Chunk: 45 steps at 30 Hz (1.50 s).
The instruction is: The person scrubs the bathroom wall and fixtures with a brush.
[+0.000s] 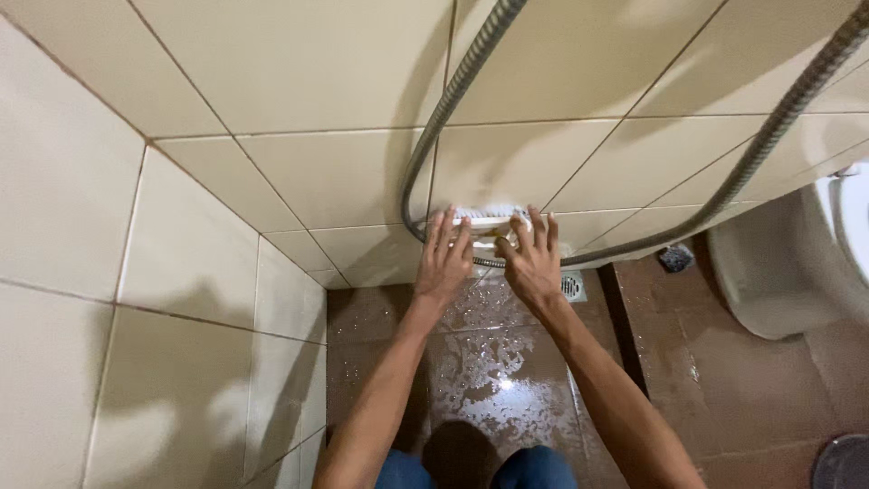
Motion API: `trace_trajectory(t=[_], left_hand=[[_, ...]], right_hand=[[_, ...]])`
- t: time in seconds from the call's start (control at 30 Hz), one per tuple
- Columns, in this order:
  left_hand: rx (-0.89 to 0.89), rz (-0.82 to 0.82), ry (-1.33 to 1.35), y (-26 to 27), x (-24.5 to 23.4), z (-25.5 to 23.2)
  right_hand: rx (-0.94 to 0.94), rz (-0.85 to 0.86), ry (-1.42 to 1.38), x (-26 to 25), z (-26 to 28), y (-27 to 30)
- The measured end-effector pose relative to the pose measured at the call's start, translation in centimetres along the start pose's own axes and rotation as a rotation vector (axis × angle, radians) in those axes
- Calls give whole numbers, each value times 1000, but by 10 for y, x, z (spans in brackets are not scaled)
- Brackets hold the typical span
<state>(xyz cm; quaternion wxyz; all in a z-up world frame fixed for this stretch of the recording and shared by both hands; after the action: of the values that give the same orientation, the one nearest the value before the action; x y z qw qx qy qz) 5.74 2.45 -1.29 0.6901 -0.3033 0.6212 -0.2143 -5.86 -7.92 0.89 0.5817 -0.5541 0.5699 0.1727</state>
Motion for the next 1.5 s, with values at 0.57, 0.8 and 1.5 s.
trace_trajectory(t=[0.57, 0.8, 1.5], left_hand=[[-31, 43, 114, -95, -156, 17], [24, 33, 27, -40, -88, 34], [155, 217, -73, 36, 79, -20]], right_hand=[[-13, -175, -99, -164, -28, -70], [-32, -141, -112, -86, 0, -51], [40, 138, 78, 73, -3, 41]])
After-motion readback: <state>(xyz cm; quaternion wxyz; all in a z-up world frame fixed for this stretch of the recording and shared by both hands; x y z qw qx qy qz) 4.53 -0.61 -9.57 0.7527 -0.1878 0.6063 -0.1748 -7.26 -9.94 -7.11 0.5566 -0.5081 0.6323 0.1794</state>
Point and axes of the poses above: each hand's wrist, its own y-axis away from the middle knuckle, its own x-axis out of the palm, z = x × y, the point moved 5 cm from there along -y, towards the middle knuckle, and after that the axes turned 11 degrees about y, right-handed, at the moved point
